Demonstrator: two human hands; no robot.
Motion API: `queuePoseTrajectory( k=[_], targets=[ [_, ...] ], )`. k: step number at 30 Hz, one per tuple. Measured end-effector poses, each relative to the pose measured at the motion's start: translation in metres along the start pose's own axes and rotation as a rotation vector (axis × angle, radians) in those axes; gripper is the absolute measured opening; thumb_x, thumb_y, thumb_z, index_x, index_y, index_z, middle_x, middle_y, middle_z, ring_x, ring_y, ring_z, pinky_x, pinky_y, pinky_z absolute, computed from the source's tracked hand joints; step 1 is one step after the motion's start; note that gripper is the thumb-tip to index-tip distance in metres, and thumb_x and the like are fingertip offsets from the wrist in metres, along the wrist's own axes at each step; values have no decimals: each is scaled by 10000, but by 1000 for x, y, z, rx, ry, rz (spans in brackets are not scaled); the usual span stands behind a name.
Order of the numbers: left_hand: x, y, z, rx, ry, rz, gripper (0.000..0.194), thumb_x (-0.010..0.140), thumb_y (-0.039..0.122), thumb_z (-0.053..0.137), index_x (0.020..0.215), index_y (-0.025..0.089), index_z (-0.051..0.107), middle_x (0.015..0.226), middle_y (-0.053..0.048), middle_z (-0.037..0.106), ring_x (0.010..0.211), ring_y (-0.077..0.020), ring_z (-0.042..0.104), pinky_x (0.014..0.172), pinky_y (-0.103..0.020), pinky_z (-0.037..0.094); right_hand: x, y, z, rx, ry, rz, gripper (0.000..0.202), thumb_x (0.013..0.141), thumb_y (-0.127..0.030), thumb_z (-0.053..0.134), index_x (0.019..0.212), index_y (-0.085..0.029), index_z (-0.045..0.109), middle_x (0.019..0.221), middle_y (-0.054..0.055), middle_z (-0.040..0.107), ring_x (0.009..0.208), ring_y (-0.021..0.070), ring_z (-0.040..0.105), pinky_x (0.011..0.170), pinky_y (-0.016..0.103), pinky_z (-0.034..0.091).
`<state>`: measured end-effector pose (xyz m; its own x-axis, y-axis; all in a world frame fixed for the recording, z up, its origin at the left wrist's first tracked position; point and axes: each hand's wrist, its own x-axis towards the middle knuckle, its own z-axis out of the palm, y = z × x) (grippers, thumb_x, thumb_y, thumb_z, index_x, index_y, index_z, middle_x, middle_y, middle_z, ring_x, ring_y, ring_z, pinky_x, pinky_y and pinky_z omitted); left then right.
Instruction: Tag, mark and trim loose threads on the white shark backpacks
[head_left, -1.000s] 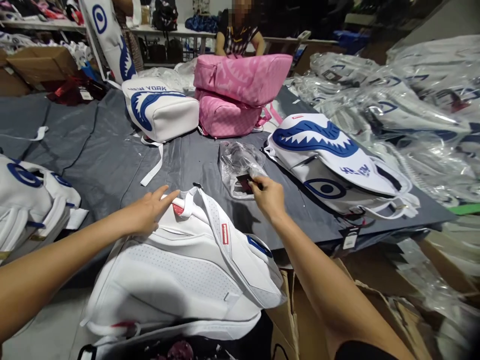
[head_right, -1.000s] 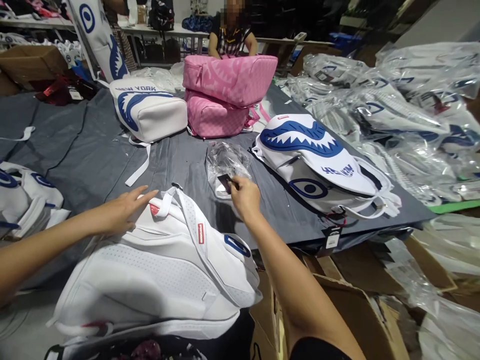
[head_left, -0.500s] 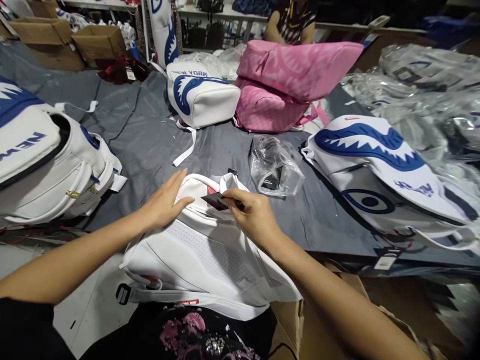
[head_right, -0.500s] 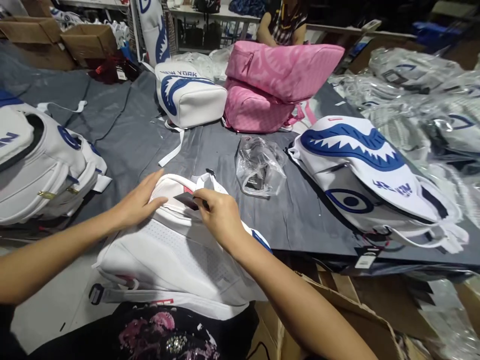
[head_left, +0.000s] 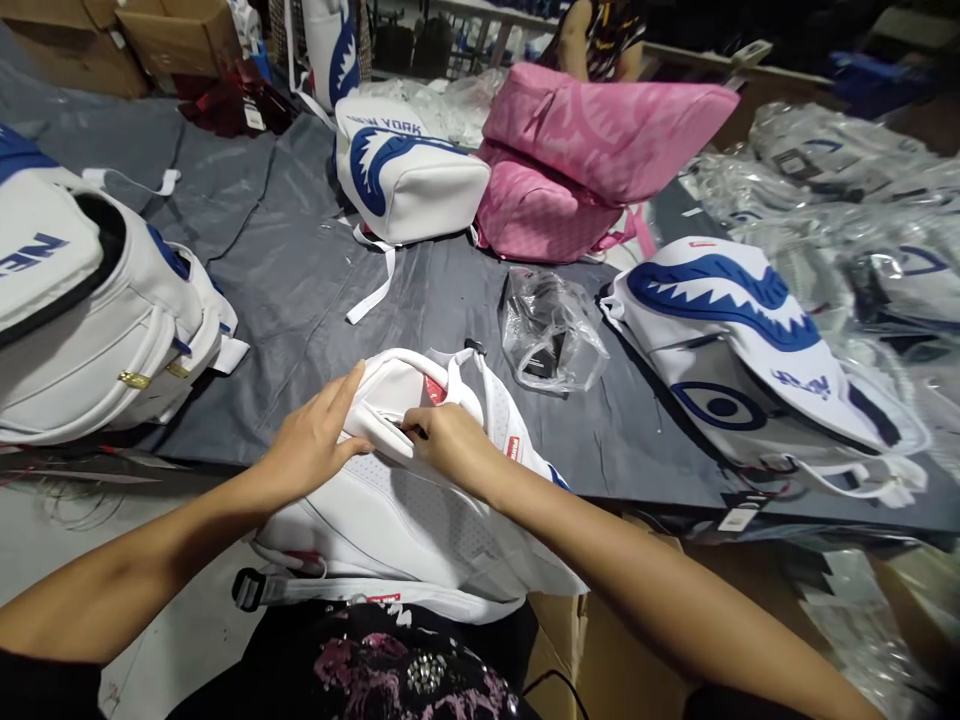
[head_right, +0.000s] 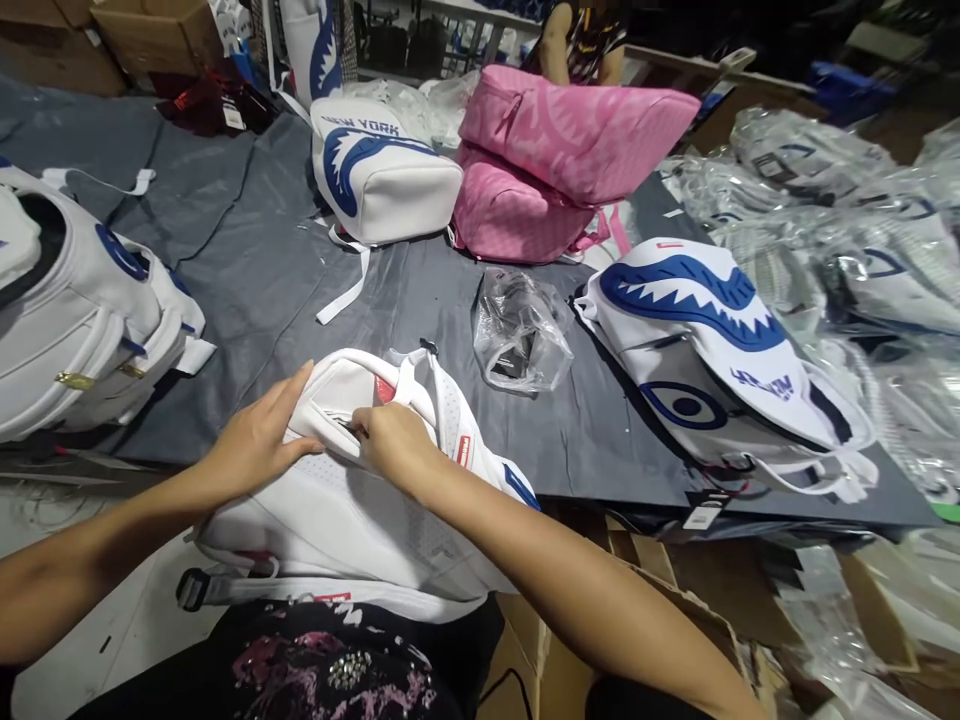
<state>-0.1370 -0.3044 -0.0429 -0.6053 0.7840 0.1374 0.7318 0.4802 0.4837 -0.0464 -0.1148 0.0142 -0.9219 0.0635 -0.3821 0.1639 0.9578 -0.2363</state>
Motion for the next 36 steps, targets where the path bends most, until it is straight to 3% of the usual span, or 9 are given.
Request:
queuePoseTrajectory(
  k=[5,10,17,21,24,27,30,33,36],
  targets=[
    [-1,-1,1,-16,10,22,1067,824,307,739,1578,286,-15,1518,-155,424,1325,-313,518,980,-407,524,0,-9,-9,-305,-36,-35,273,926,-102,462,1029,-128,714,919,148,738,815,261,709,620,293,384],
    [-1,-1,2,-19,18,39,1084,830,301,732,1575,293,-55,1485,-159,453,1296,-325,540,962,-434,534,8,-10,-11,-266,-124,-168,238,939,-150,491,1008,-164,718,883,120,743,865,261,710,664,289,422],
    [0,-5,5,-42,25,55,1071,848,332,712,1574,306,-75,1493,-153,442,1333,-323,511,997,-442,519,3,-14,-10,-358,-51,6,282,920,-84,450,1060,-118,692,924,169,727,853,278,714,643,294,436],
    [-2,-8,8,-63,48,69,1061,843,307,707,1579,302,-57,1509,-148,432,1318,-310,528,985,-421,526,9,-14,-11,-195,81,-97,237,956,-182,484,1104,-168,668,933,105,727,819,219,693,627,268,387],
    [-2,-11,12,-105,61,82,1036,842,254,690,1579,315,-36,1521,-138,426,1331,-293,522,1004,-400,513,28,-19,-10,-108,110,-208,185,935,-193,523,1012,-178,690,890,71,733,809,190,680,614,258,347],
    [0,-13,13,-181,43,25,1006,841,254,672,1579,322,-8,1550,-128,397,1370,-289,486,1037,-410,488,38,-21,-14,-175,107,-313,162,922,-224,552,958,-148,690,875,91,729,803,213,686,611,272,359],
    [1,-13,8,-262,-30,-158,1052,814,337,686,1585,232,-23,1478,-167,488,1330,-311,527,1020,-427,486,26,-13,-18,-296,46,-328,199,947,-207,510,1020,-123,675,942,140,727,859,250,707,667,296,438],
    [6,-12,2,-303,-144,-346,825,795,427,667,1499,170,320,1248,-148,664,1165,-336,635,927,-420,505,-2,6,-20,-355,-81,-114,184,901,-74,509,948,-108,684,923,171,730,885,260,723,718,310,495],
    [11,-10,-3,-379,-233,-369,426,793,442,633,1137,191,608,1028,-74,728,998,-300,681,819,-361,501,-31,21,-21,-367,-92,77,183,837,5,529,894,-80,681,821,190,724,816,267,733,694,311,517]
  ],
)
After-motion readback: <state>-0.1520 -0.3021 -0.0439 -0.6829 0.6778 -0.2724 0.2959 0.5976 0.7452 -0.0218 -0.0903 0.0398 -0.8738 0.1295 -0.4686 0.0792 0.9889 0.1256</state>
